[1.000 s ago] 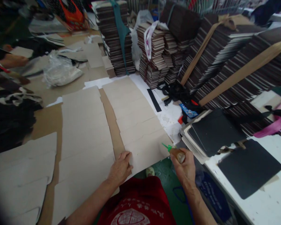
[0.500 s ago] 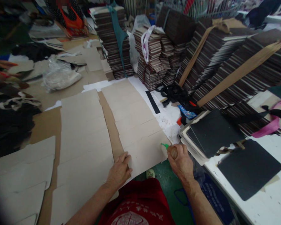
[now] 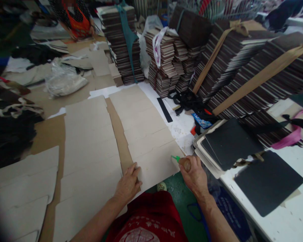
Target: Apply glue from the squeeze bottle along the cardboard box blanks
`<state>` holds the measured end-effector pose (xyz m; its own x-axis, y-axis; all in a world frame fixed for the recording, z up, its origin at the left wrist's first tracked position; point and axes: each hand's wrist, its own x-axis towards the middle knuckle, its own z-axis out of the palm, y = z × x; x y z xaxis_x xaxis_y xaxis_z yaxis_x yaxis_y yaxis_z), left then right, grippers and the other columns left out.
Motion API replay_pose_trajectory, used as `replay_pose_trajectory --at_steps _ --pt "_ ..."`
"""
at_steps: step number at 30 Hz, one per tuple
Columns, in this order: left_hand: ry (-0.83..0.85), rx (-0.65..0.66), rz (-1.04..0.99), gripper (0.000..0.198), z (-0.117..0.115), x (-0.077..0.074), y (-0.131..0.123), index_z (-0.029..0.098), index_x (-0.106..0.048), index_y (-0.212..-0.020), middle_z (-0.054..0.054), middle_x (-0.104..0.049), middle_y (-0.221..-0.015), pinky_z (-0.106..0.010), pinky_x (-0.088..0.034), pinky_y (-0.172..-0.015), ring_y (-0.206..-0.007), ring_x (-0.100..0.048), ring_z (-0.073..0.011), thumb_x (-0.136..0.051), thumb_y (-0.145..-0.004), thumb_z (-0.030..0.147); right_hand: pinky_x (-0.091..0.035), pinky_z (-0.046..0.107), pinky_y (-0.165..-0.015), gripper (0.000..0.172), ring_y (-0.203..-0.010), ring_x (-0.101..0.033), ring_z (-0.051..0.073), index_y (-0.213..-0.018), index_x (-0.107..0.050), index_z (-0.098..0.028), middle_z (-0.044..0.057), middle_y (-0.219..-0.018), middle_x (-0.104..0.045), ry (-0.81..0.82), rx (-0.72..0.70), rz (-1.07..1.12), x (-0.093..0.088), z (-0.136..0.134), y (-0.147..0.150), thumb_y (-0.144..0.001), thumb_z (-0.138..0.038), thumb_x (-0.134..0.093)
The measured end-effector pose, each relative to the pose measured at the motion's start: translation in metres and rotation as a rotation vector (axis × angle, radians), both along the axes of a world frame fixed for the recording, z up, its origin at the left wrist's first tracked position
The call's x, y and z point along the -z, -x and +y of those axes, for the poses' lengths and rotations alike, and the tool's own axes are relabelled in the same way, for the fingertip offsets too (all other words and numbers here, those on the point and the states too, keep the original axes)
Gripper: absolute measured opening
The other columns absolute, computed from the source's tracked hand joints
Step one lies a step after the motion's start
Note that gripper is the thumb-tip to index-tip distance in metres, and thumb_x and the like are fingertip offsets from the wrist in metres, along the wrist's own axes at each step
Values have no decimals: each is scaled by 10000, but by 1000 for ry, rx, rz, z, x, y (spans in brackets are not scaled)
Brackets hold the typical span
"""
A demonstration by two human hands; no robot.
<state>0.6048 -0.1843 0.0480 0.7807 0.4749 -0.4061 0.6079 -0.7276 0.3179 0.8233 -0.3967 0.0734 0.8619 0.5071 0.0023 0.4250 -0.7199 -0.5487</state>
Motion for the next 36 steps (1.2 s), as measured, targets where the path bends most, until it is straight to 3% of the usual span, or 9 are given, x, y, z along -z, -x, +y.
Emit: replay_pose_trajectory --at_steps 5,7,14,18,22,28,36 --pt "10 -16 26 574 0 -3 -2 186 -494 -1375 -79 -257 -1611 -352 -329 -1158 -1440 -307 -258 -593 -810 199 -482 407 -799 539 -921 -591 243 -1121 -570 -210 60 -1039 -601 -259 246 89 8 8 -8 -729 -560 -687" --pt "16 -26 40 579 0 -5 -2 194 -496 -1373 -72 -262 -1610 -351 -325 -1161 -1440 -312 -258 -605 -804 205 -481 416 -807 560 -905 -588 238 -1127 -575 -207 58 -1032 -604 -291 274 95 8 15 -14 -717 -570 -696" --pt "29 -57 54 577 -1 -10 -6 188 -518 -1346 -87 -276 -1606 -337 -313 -1170 -1445 -314 -249 -638 -782 170 -485 417 -842 435 -986 -556 248 -1083 -570 -209 71 -1036 -561 -230 -20 -69 9 52 -43 -776 -507 -644" --pt "20 -81 64 592 -3 -12 -8 203 -517 -1353 -77 -287 -1603 -348 -333 -1162 -1440 -324 -251 -645 -776 160 -491 387 -778 407 -948 -564 240 -1089 -554 -221 69 -1055 -558 -139 -144 -99 14 66 -57 -799 -499 -622" --pt "16 -92 60 618 -5 -13 -9 186 -519 -1363 -88 -297 -1597 -347 -340 -1163 -1438 -330 -264 -655 -761 143 -471 335 -674 390 -868 -576 211 -1107 -532 -231 62 -1087 -558 -55 -207 -117 13 74 -64 -824 -491 -602" --pt "8 -120 64 620 -6 -11 -10 196 -524 -1360 -82 -313 -1589 -347 -341 -1161 -1432 -336 -261 -657 -756 145 -384 286 -572 321 -727 -549 155 -1115 -534 -223 56 -1097 -551 120 -318 -201 -5 81 -74 -861 -416 -572" --pt "8 -133 80 634 -7 -11 -12 198 -535 -1348 -72 -318 -1586 -324 -323 -1167 -1433 -334 -255 -665 -730 135 -354 278 -582 338 -762 -568 161 -1128 -517 -241 40 -1102 -562 162 -401 -168 -12 80 -94 -847 -407 -604"
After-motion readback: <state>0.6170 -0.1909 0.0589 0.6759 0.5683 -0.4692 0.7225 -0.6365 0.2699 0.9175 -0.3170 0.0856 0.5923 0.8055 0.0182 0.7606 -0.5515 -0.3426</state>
